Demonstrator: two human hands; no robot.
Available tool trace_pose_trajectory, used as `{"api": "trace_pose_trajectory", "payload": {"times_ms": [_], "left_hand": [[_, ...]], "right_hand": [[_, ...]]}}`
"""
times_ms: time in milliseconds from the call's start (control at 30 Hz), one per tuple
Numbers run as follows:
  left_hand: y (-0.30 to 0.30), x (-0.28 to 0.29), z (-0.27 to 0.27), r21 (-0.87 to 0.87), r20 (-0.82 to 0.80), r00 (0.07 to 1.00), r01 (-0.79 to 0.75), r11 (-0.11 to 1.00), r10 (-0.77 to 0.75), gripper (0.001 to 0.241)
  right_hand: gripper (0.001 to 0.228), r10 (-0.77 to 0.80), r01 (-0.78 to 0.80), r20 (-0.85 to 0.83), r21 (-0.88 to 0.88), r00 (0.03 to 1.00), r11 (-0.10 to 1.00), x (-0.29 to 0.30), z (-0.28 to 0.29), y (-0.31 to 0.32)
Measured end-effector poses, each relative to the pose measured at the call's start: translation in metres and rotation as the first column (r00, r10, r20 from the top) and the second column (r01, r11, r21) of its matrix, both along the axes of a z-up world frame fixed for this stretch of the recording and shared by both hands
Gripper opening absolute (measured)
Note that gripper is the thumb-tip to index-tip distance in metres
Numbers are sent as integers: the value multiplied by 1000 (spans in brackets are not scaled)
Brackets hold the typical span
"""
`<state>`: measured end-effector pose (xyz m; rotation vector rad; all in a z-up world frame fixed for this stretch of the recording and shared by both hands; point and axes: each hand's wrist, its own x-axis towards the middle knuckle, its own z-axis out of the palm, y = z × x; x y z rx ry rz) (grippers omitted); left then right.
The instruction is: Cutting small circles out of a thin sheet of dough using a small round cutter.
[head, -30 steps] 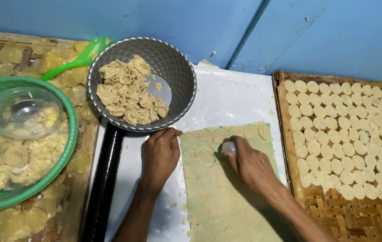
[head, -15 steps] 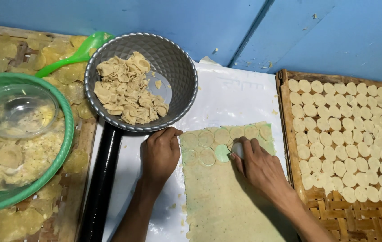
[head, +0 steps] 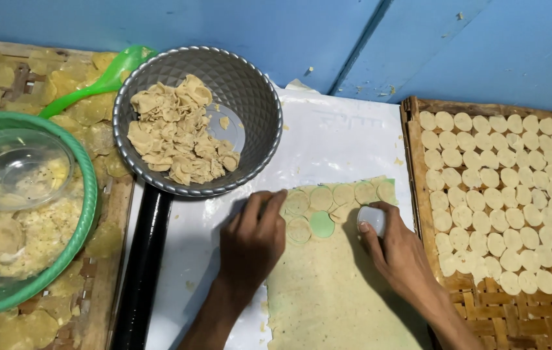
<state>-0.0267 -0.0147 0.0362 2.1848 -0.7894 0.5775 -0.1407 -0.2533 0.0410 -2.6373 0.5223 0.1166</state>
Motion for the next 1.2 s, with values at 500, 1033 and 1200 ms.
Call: {"api": "trace_pose_trajectory", "payload": {"times_ms": [500,1033,1200], "left_hand": [[-72,-17,-18,133,-246,940,275,952,-237,11],[-79,-29,-13,24,-235,957,180,983,-169,7],[-79,-39,0,21,-237,948,225,974,-214,5]], "right_hand": [[44,6,-4,60,-41,998,999,-34,17,2],[38,80,-72,162,-54,983,996,-38,11,0],[38,71,-59,150,-84,986,995,-44,5,-10]]}}
